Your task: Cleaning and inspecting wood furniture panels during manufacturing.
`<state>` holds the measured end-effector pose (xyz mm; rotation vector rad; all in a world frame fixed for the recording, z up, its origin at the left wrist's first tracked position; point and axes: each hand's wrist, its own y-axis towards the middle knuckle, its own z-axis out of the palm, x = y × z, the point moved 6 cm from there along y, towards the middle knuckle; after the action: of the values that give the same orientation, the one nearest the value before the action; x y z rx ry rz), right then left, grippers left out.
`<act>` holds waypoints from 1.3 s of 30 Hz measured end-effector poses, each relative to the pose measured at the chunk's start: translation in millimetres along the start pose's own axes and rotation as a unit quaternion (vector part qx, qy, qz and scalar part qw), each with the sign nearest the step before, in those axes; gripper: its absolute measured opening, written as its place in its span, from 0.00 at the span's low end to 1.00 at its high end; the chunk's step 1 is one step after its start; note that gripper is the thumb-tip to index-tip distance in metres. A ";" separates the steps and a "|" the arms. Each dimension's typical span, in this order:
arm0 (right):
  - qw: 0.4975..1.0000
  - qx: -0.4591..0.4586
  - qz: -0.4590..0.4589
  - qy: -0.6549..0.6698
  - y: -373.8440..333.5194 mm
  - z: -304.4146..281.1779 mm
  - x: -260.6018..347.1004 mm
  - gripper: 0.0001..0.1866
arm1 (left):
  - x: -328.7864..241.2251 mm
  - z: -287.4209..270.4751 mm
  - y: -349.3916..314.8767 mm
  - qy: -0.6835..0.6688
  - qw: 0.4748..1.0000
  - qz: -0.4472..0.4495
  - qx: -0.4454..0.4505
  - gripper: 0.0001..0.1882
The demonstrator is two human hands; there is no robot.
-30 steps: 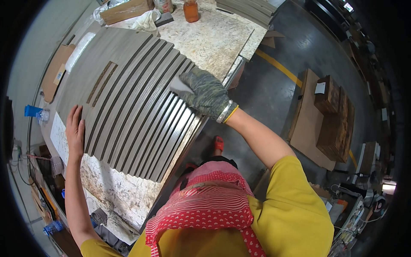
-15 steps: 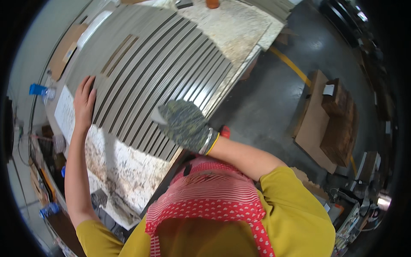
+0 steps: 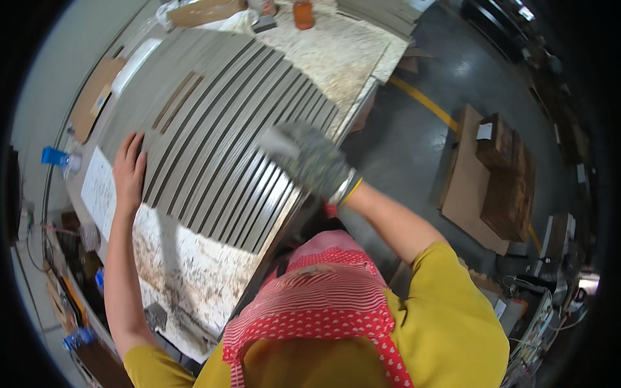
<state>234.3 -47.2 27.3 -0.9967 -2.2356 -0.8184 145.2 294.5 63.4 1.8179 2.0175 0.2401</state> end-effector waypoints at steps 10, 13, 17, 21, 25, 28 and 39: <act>0.990 -0.080 -0.046 -0.106 89.8 -51.6 -80.5 0.22 | -8.7 1.4 8.0 0.008 0.998 -0.031 0.062 0.22; 0.989 -0.035 -0.080 -0.122 55.9 -12.2 -46.5 0.22 | -8.8 2.2 6.5 0.004 0.997 -0.040 0.066 0.22; 0.989 0.089 -0.113 -0.041 28.6 11.6 -1.6 0.23 | -3.3 3.4 4.1 0.015 0.997 -0.040 0.059 0.22; 0.994 -0.090 0.040 -0.041 65.2 -35.1 -49.8 0.23 | -0.8 0.7 -0.5 0.018 0.999 -0.029 0.037 0.21; 0.983 -0.117 -0.034 -0.135 69.7 -26.6 -66.2 0.22 | -7.0 4.9 13.0 0.013 1.000 -0.006 0.017 0.21; 0.959 -0.116 -0.191 -0.173 31.3 14.2 17.5 0.13 | -2.7 2.5 6.4 0.007 1.000 -0.015 0.003 0.20; 0.936 0.224 -0.272 0.005 -49.7 106.3 146.7 0.21 | 8.1 6.0 -0.6 0.004 1.000 -0.028 -0.007 0.21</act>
<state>86.5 67.7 42.8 -0.1554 -2.5599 -0.4749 146.6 301.5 56.3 1.7509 2.0651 0.2457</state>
